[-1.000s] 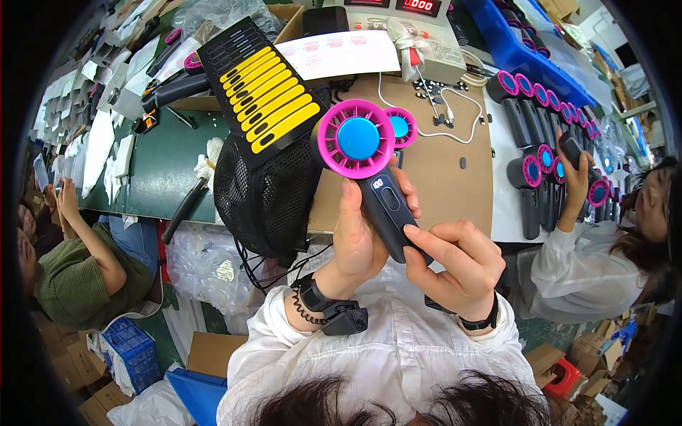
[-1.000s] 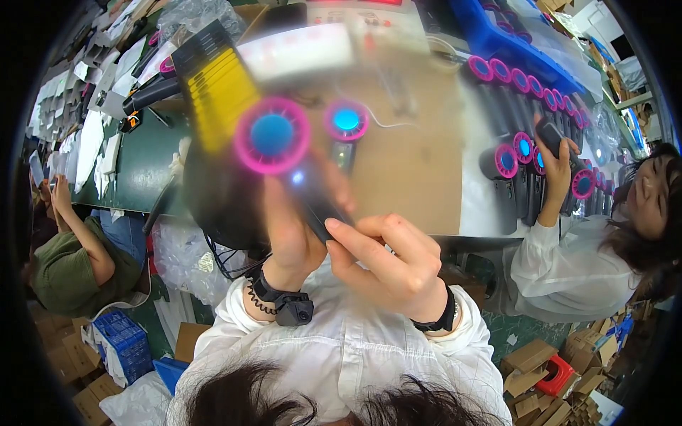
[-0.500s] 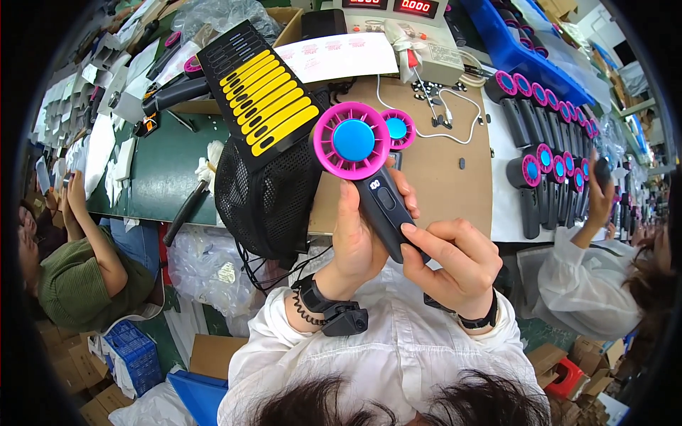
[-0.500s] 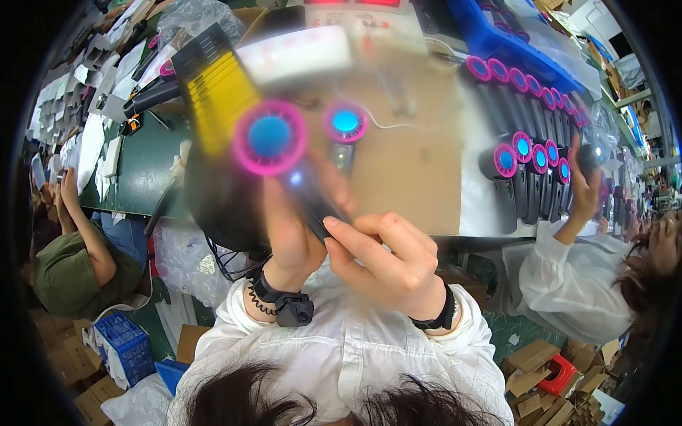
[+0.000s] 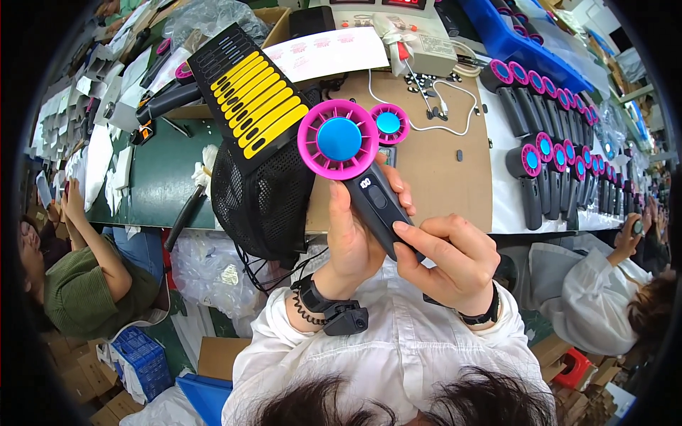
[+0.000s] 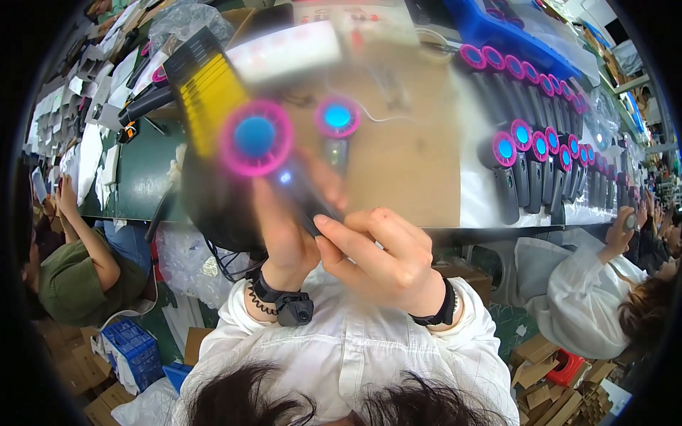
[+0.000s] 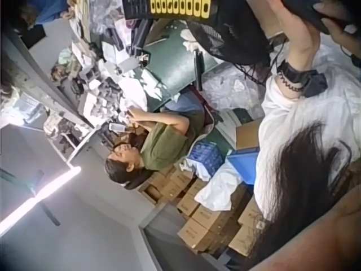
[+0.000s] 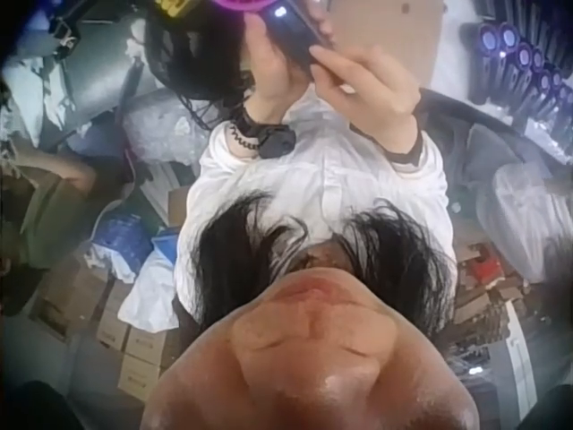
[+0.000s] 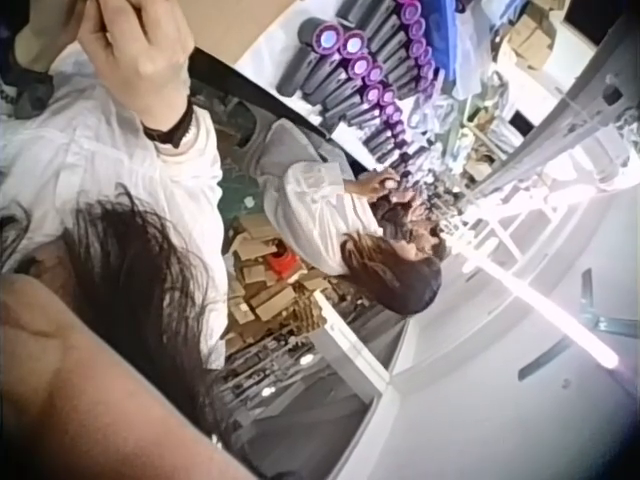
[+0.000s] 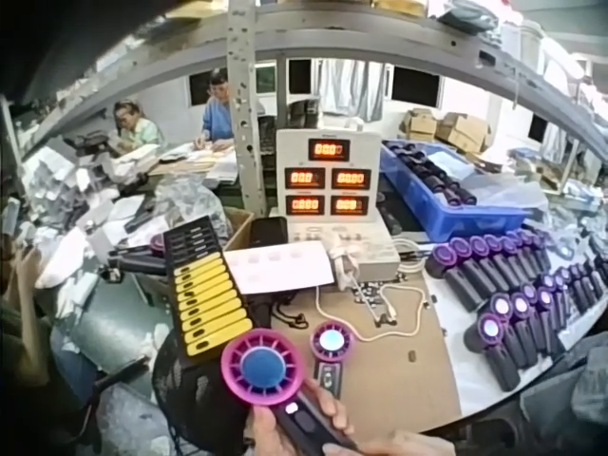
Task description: The person assembles a handheld fan by inserting a small component into the handle, peeling a label from a sheet, and pressing it onto the device. They then press the power button to test the fan and use a tool to adjust the label before repeating the process with another unit.
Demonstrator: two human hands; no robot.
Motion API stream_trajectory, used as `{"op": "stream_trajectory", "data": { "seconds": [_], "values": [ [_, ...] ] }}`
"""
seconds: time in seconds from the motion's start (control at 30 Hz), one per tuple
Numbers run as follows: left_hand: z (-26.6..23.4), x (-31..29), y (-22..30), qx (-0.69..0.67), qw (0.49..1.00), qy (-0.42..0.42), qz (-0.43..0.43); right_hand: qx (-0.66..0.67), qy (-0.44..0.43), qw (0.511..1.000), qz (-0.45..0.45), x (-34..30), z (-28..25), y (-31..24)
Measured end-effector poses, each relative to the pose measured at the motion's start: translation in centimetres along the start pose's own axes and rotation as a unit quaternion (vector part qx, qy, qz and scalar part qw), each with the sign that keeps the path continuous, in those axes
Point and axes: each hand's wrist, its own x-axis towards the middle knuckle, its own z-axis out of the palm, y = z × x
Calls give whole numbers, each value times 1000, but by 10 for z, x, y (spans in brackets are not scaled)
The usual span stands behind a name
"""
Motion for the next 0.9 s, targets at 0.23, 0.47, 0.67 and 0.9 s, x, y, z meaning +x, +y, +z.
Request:
{"op": "stream_trajectory", "data": {
  "seconds": [0.23,0.47,0.67,0.9],
  "values": [
    [1,-1,-1,-31,999,14,-14,-3,3,1000,1,-1,0,1],
    [7,-1,0,-42,999,27,-16,-6,16,1000,-3,-3,1,3],
    [5,0,-1,-47,999,22,-10,-22,-2,1000,-10,-2,0,2],
    [4,-2,0,-55,998,22,-6,-21,-15,1000,-10,-1,-1,1]
  ]
}}
